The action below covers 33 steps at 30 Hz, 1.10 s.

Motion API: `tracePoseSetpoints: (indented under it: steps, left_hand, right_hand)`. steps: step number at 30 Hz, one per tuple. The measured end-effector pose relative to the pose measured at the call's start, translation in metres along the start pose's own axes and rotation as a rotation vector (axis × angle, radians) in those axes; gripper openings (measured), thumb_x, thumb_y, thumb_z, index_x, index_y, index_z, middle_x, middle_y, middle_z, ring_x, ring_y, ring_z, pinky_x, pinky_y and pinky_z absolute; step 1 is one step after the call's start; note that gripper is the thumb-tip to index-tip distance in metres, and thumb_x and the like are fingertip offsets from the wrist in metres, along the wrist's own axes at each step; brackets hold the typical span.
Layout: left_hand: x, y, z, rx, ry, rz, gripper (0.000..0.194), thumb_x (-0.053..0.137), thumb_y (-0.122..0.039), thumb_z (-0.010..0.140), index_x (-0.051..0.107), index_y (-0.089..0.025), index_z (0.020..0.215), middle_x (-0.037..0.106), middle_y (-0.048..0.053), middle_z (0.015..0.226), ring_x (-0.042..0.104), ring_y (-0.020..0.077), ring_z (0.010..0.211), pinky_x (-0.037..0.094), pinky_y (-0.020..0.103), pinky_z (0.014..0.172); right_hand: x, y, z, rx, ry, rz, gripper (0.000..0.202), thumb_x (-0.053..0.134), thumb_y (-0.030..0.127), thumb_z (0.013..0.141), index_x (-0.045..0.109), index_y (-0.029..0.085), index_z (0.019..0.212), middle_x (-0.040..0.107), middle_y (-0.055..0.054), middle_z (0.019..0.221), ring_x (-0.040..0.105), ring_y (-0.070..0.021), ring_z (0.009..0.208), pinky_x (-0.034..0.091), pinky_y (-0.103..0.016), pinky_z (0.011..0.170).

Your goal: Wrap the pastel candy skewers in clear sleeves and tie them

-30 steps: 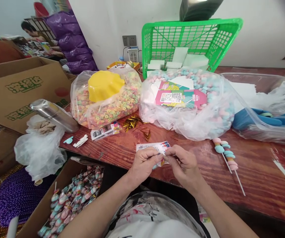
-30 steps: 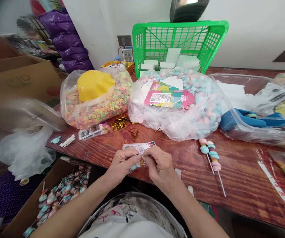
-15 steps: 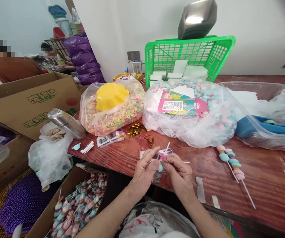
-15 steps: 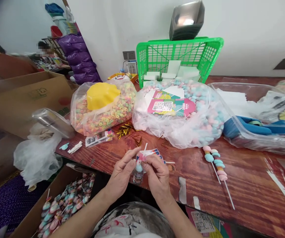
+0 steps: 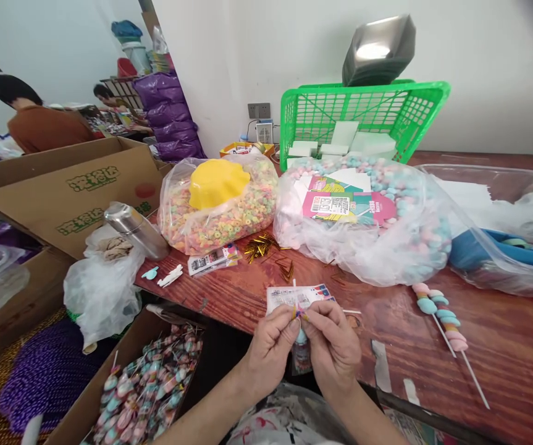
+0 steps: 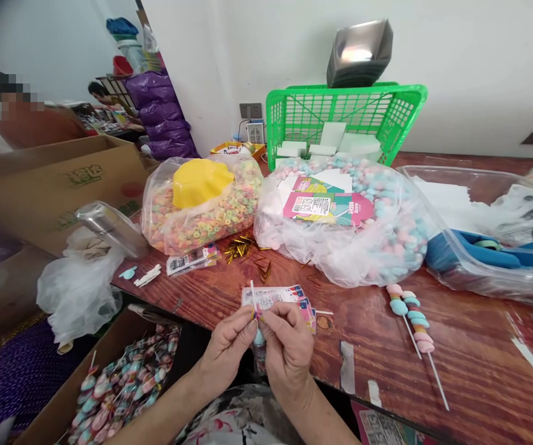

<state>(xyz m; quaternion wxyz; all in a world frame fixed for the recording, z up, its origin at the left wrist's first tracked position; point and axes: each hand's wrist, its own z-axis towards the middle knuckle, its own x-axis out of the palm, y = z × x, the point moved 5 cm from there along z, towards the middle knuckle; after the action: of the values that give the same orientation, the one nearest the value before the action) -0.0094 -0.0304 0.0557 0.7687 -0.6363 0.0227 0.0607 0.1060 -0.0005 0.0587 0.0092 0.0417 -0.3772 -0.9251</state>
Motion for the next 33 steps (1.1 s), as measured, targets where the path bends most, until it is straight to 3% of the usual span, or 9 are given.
tracePoseSetpoints:
  steps: [5,9,11,14,17,21,25,28,33]
  left_hand:
    - [0.003,0.006,-0.008,-0.082,-0.009,-0.080,0.030,0.044,-0.035,0.095,0.062,-0.015,0.084,0.052,0.004,0.084,0.047,0.0144,0.081,0.042,0.027,0.083]
    - [-0.002,0.020,-0.009,-0.188,-0.038,-0.184,0.032,0.050,-0.042,0.091,0.064,-0.014,0.084,0.055,0.003,0.082,0.048,0.0136,0.078,0.042,0.025,0.079]
    - [-0.004,0.028,-0.009,-0.293,-0.026,-0.331,0.033,0.056,-0.045,0.087,0.065,-0.014,0.085,0.056,0.002,0.078,0.049,0.0121,0.072,0.042,0.024,0.072]
    - [-0.007,0.035,-0.010,-0.450,0.001,-0.546,0.038,0.063,-0.050,0.080,0.064,-0.012,0.082,0.058,0.001,0.066,0.053,0.0110,0.059,0.042,0.022,0.060]
    - [-0.005,0.035,-0.011,-0.568,0.157,-0.635,0.045,0.066,-0.054,0.075,0.062,-0.010,0.070,0.058,0.003,0.057,0.056,0.0132,0.047,0.044,0.024,0.050]
    - [-0.003,0.032,-0.017,-0.654,0.389,-0.747,0.042,0.072,-0.048,0.070,0.058,-0.010,0.063,0.058,0.002,0.056,0.047,0.0074,0.037,0.043,0.023,0.044]
    - [-0.007,0.035,-0.023,-0.671,0.519,-0.794,0.044,0.075,-0.051,0.067,0.060,-0.011,0.078,0.057,0.001,0.066,0.046,0.0060,0.044,0.046,0.024,0.050]
    - [-0.015,0.039,-0.025,-0.617,0.542,-0.534,0.044,0.062,-0.057,0.078,0.059,-0.013,0.082,0.054,0.001,0.070,0.049,0.0083,0.052,0.047,0.025,0.056]
    - [-0.028,0.029,-0.018,-0.142,0.359,0.449,0.025,0.041,-0.029,0.093,0.060,-0.015,0.084,0.057,0.006,0.085,0.052,0.0171,0.081,0.046,0.033,0.081]
  right_hand:
    - [0.007,0.001,-0.001,-0.014,0.009,0.009,0.036,0.056,0.001,0.081,0.069,0.029,0.101,0.055,-0.001,0.081,0.056,-0.0120,0.072,0.048,-0.026,0.061]
    - [0.011,-0.013,0.001,0.090,0.109,0.063,0.024,0.058,0.007,0.083,0.069,0.026,0.092,0.056,0.000,0.076,0.056,-0.0121,0.067,0.047,-0.024,0.057]
    - [0.008,-0.015,0.007,0.066,0.173,0.033,0.026,0.056,0.007,0.084,0.067,0.025,0.097,0.059,-0.002,0.082,0.058,-0.0131,0.072,0.049,-0.025,0.060]
    - [0.005,-0.003,0.017,-0.260,0.420,-0.174,0.041,0.047,0.005,0.086,0.062,0.026,0.117,0.061,-0.009,0.115,0.058,-0.0197,0.101,0.049,-0.035,0.081]
    - [0.007,0.006,0.020,-0.605,0.740,-0.380,0.043,0.047,0.006,0.086,0.059,0.023,0.123,0.060,-0.008,0.127,0.045,-0.0271,0.124,0.033,-0.047,0.099]
    - [0.010,0.012,0.023,-0.692,0.897,-0.403,0.035,0.045,0.006,0.087,0.059,0.015,0.118,0.069,-0.008,0.104,0.051,-0.0244,0.112,0.023,-0.050,0.101]
    - [0.016,0.019,0.022,-0.609,0.914,-0.341,0.021,0.042,0.007,0.086,0.062,0.014,0.089,0.060,-0.003,0.071,0.052,-0.0191,0.084,0.028,-0.046,0.092]
    - [0.022,0.013,0.018,-0.434,0.948,-0.362,0.021,0.042,0.006,0.083,0.058,0.017,0.075,0.058,-0.002,0.069,0.048,-0.0174,0.078,0.029,-0.043,0.086]
    - [0.030,-0.025,0.005,-0.017,0.996,-0.387,0.023,0.047,0.010,0.085,0.056,0.019,0.066,0.059,0.001,0.067,0.049,-0.0145,0.071,0.031,-0.032,0.071]
